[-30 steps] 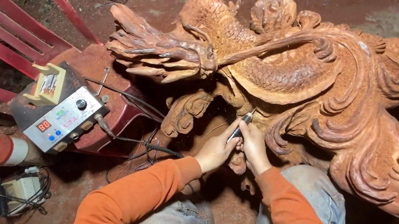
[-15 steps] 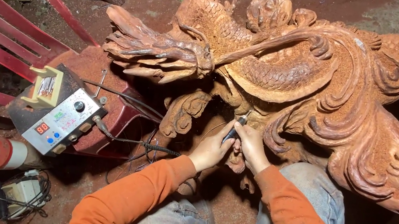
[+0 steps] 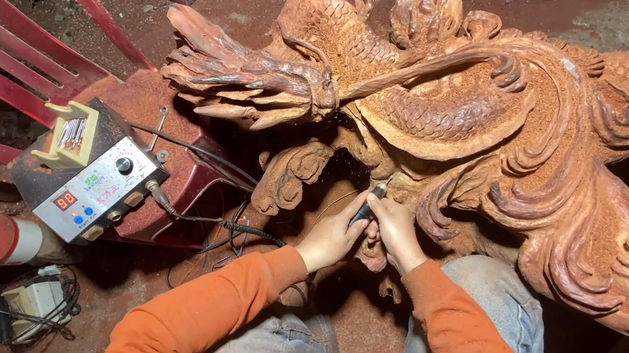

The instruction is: Using a rotary power tool to carve intricate details and textures into a large wooden dragon sculpture.

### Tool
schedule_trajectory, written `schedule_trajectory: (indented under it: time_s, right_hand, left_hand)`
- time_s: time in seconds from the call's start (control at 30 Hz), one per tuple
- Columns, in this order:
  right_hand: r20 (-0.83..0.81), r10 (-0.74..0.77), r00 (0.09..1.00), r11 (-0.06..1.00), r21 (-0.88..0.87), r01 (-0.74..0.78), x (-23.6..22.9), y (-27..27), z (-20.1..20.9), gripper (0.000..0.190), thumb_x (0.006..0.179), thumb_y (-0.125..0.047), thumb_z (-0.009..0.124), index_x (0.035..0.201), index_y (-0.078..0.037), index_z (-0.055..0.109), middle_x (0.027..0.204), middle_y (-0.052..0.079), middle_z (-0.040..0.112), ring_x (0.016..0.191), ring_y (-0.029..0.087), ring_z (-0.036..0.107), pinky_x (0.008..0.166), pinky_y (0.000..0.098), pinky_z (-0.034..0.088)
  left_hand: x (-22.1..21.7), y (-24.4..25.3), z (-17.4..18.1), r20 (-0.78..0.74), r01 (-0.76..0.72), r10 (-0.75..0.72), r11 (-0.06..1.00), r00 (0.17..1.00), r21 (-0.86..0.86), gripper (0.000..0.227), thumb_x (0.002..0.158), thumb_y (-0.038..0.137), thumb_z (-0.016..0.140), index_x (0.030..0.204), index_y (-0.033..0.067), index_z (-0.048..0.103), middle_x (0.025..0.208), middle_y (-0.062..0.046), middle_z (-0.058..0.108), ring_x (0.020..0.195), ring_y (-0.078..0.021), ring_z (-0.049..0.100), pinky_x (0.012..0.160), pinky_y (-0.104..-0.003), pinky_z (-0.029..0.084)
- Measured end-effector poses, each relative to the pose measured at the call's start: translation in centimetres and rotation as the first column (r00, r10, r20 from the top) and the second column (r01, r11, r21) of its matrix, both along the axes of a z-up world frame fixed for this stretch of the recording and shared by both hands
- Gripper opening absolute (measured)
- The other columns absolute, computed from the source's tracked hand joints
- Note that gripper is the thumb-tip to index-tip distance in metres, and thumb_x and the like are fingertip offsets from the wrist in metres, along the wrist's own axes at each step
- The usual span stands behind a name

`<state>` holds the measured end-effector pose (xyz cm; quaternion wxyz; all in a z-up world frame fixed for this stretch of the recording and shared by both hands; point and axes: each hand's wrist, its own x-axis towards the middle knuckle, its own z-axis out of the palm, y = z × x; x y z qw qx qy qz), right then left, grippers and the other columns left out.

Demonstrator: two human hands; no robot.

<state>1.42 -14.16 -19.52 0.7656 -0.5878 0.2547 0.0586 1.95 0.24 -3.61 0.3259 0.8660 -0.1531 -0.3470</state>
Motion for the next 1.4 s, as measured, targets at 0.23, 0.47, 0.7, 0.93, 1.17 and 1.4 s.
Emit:
schedule_trajectory:
  time_s: [0.23,0.47,0.7,0.93,1.17,1.4]
  right_hand:
    - [-0.072,0.031,0.997,0.995,0.094,-0.024,-0.3,-0.1,0.2,0.042,0.099,-0.036,0.065,0.106,0.005,0.062,0.070,0.017,0.066,0.042,0.015,0.064,0.039,0.0296,0.058]
    - [-0.124,0.039,0.992,0.987,0.161,-0.019,-0.6,-0.2,1.1,0.048,0.100,-0.038,0.064,0.116,0.007,0.058,0.079,0.017,0.064,0.043,0.015,0.065,0.041,0.0315,0.062]
    - [-0.134,0.083,0.987,0.985,0.163,-0.061,-1.1,-0.2,3.6,0.047,0.099,-0.035,0.065,0.116,0.009,0.058,0.079,0.017,0.064,0.042,0.013,0.063,0.039,0.0281,0.061]
    - [-0.150,0.076,0.986,0.984,0.173,-0.049,-1.3,0.0,4.0,0.048,0.098,-0.033,0.067,0.114,0.011,0.058,0.089,0.018,0.059,0.042,0.012,0.061,0.038,0.0284,0.060]
    - [-0.145,0.066,0.987,0.984,0.175,-0.040,-1.5,0.1,2.9,0.048,0.098,-0.031,0.067,0.113,0.013,0.057,0.091,0.018,0.056,0.041,0.011,0.060,0.036,0.0277,0.059]
    - [-0.140,0.056,0.989,0.985,0.172,-0.031,-1.7,0.0,3.5,0.050,0.098,-0.032,0.067,0.116,0.014,0.057,0.095,0.019,0.055,0.042,0.012,0.060,0.038,0.0296,0.060]
  left_hand:
    - [0.1,0.4,-0.9,-0.018,0.006,-0.005,1.000,1.000,0.028,0.061,0.102,0.035,0.041,0.159,0.0374,0.019,0.135,-0.030,0.059,0.123,-0.0485,0.057,0.107,-0.055,0.046]
    - [0.2,0.3,-0.7,-0.021,0.008,-0.007,0.999,1.000,0.047,0.060,0.102,0.035,0.041,0.158,0.0392,0.020,0.134,-0.027,0.060,0.122,-0.0466,0.058,0.107,-0.054,0.047]
    - [-0.4,0.3,-0.1,-0.024,0.009,-0.008,0.997,1.000,0.078,0.060,0.102,0.036,0.040,0.159,0.0357,0.020,0.132,-0.030,0.061,0.122,-0.0475,0.058,0.106,-0.055,0.047]
    - [-0.4,0.5,-1.0,-0.060,-0.025,0.030,0.996,0.998,0.087,0.059,0.103,0.037,0.040,0.159,0.0367,0.021,0.125,-0.030,0.064,0.118,-0.0462,0.061,0.105,-0.053,0.049]
    - [-0.6,0.7,-1.3,-0.069,-0.025,0.031,0.995,0.997,0.094,0.059,0.103,0.038,0.040,0.159,0.0384,0.021,0.126,-0.031,0.063,0.121,-0.0455,0.060,0.106,-0.053,0.048]
    - [-0.8,0.4,0.4,-0.072,-0.028,0.034,0.996,0.997,0.087,0.059,0.102,0.037,0.040,0.159,0.0359,0.021,0.128,-0.032,0.062,0.123,-0.0468,0.058,0.107,-0.054,0.046]
